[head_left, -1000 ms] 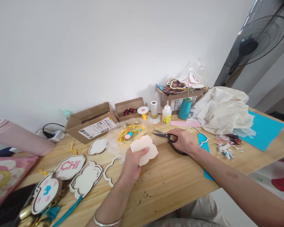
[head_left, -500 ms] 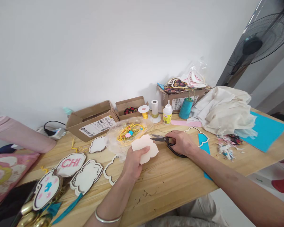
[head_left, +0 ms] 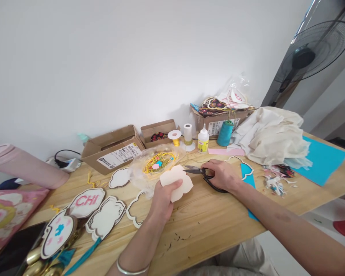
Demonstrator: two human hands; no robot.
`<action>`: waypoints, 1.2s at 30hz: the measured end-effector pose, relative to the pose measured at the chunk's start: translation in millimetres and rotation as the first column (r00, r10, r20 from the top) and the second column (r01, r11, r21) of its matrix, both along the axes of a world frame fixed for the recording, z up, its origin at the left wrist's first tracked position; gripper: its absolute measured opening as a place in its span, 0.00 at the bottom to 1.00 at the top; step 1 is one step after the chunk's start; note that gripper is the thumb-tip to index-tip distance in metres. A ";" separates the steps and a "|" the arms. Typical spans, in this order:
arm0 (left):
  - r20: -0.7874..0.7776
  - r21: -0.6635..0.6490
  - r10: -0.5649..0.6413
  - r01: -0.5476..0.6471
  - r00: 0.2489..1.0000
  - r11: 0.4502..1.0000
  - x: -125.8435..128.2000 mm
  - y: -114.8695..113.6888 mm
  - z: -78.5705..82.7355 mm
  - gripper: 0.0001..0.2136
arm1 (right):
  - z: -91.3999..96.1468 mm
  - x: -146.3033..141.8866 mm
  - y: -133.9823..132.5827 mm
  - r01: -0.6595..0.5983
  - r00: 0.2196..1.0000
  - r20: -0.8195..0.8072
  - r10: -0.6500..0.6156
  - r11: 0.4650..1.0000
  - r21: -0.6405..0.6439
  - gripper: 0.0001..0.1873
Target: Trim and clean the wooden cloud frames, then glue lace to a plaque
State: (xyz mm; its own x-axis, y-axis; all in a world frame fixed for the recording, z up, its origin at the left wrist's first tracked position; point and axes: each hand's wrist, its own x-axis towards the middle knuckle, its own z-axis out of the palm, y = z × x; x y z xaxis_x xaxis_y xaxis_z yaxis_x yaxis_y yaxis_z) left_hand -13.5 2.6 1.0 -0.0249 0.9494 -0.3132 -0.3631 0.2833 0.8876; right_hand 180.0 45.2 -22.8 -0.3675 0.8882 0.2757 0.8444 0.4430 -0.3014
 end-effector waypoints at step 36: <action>-0.003 0.009 -0.006 0.006 1.000 1.000 2.7 -3.4 3.5 0.21 | -0.5 1.2 -2.0 0.009 0.994 -0.106 -0.004 0.999 0.047 0.15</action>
